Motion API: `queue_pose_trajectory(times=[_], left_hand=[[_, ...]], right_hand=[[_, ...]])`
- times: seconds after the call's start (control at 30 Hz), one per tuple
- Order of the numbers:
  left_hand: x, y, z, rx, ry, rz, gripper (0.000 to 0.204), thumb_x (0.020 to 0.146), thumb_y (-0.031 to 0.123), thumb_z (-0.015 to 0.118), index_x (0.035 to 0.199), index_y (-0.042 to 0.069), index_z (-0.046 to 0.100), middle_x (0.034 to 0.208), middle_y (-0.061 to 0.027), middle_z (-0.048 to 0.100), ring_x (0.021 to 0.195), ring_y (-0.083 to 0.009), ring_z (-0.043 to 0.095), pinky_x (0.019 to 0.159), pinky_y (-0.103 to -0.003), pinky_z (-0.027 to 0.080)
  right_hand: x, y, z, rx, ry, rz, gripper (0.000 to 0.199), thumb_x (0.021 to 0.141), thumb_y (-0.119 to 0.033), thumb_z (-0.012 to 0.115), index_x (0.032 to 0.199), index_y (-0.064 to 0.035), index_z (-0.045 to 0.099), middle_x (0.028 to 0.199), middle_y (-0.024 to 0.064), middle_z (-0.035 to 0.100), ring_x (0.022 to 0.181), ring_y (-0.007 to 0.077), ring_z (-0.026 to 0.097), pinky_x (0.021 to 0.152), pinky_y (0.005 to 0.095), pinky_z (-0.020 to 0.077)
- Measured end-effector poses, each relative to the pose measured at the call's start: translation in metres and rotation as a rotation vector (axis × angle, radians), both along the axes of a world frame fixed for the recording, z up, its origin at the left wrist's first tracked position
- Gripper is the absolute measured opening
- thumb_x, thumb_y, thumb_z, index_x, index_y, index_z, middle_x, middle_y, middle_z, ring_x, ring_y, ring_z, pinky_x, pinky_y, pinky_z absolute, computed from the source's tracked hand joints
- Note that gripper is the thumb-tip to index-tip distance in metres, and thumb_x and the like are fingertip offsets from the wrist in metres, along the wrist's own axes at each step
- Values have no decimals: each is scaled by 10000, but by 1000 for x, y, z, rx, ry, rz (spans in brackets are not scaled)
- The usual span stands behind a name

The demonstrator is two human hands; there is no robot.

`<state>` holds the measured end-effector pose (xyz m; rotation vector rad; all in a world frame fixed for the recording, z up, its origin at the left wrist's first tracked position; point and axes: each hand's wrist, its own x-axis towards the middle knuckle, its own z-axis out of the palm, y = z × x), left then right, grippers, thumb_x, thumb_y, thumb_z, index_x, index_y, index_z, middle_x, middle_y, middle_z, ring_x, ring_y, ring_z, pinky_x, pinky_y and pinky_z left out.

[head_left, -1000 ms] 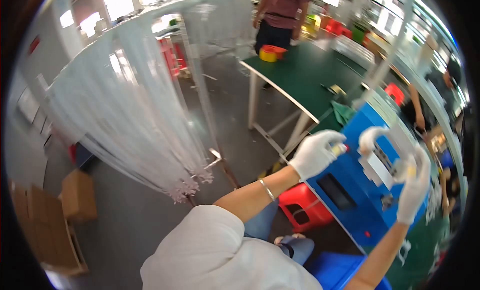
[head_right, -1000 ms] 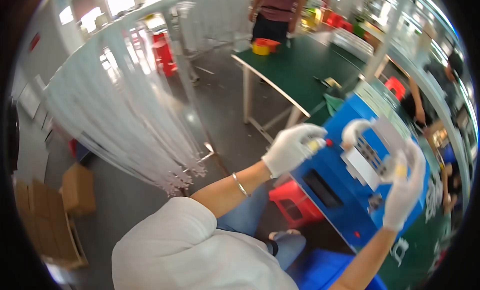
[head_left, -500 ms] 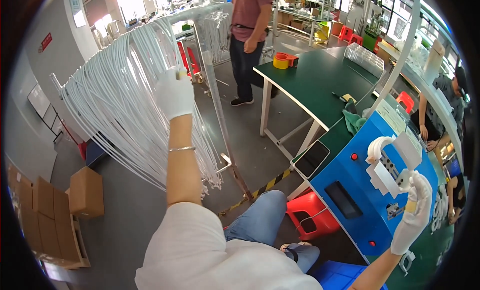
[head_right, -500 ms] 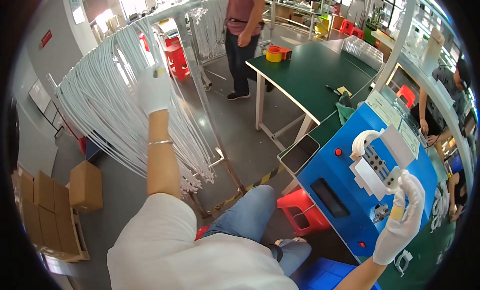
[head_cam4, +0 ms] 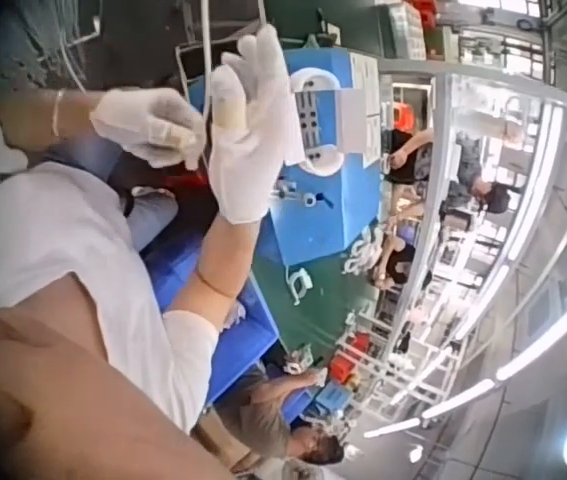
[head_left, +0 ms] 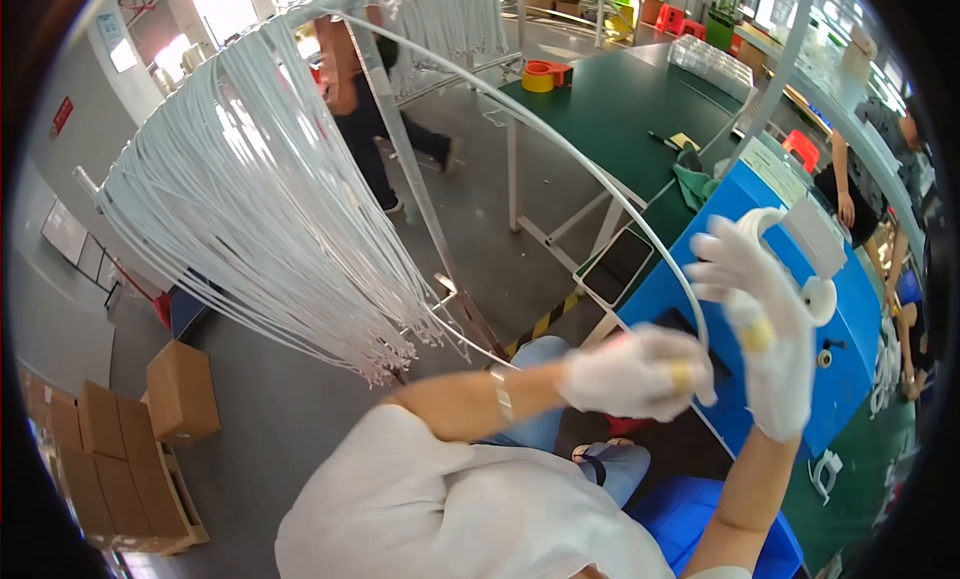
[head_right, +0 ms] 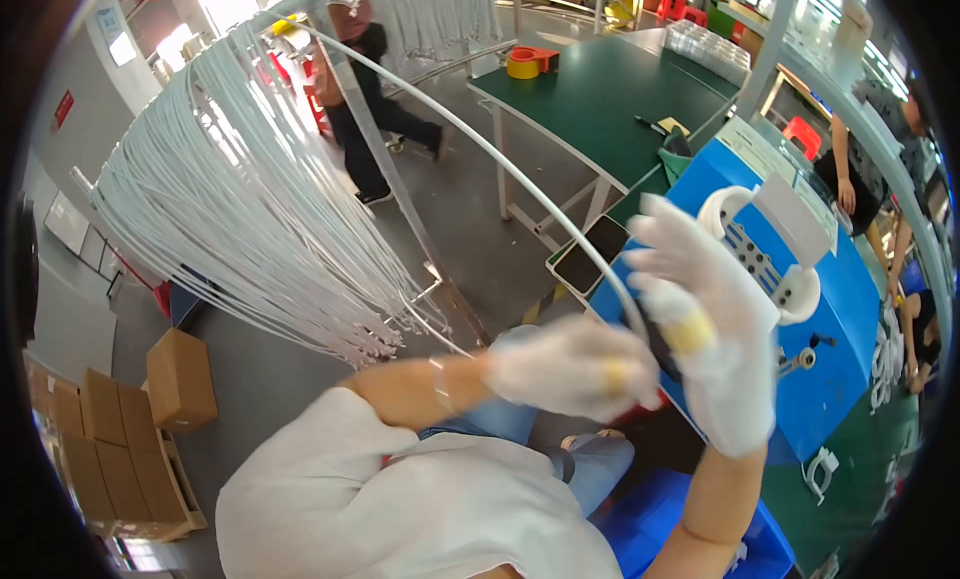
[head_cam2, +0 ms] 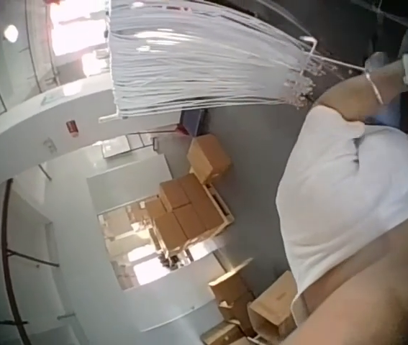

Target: The person processes electrical cables using a cable processing machine, then sorts the processed cable bundles into a blue bin.

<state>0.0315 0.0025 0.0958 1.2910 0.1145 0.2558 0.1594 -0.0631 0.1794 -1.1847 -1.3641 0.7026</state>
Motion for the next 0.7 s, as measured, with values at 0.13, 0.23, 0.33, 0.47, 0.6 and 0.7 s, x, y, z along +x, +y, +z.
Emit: queue_pose_trajectory(times=[0.13,0.23,0.33,0.47,0.6,0.7], left_hand=[[76,-71,-94,960,-84,-86,143,822,172,586,822,55,668,697,-96,619,622,-217,609,610,-335,484],[64,-71,-85,761,17,-406,213,781,234,643,913,78,703,774,-117,657,715,-258,638,693,-354,493],[37,-30,5,425,48,-176,494,706,266,758,1090,-12,618,917,-141,658,801,-239,634,714,-327,495],[6,-1,49,17,-532,244,221,769,136,675,821,-77,657,694,-94,621,528,-106,533,467,-222,417],[-44,34,16,-363,-786,218,190,897,181,561,989,17,581,662,-62,573,524,-130,552,459,-248,452],[-88,47,-22,-1023,-783,352,129,927,188,495,873,71,485,637,-43,499,493,-108,506,422,-272,465]], right_hand=[[-25,-11,4,-297,152,129,540,852,-270,613,1262,60,491,864,91,601,616,83,526,529,184,389],[0,-40,5,-355,60,-42,433,821,-246,616,1113,72,590,599,-15,513,482,26,412,438,180,275],[57,-85,-13,-372,-6,-169,301,821,-215,618,914,70,644,573,-3,519,409,22,377,385,170,247],[105,-145,-45,-126,320,-145,299,863,-153,584,1024,99,577,603,87,575,323,60,360,299,194,266],[187,-223,-100,345,1004,122,522,988,-347,401,1255,98,453,522,-10,388,354,82,233,340,209,282],[190,-249,-122,352,905,-84,512,996,-367,371,1259,58,481,522,-34,322,348,81,203,337,213,231]])
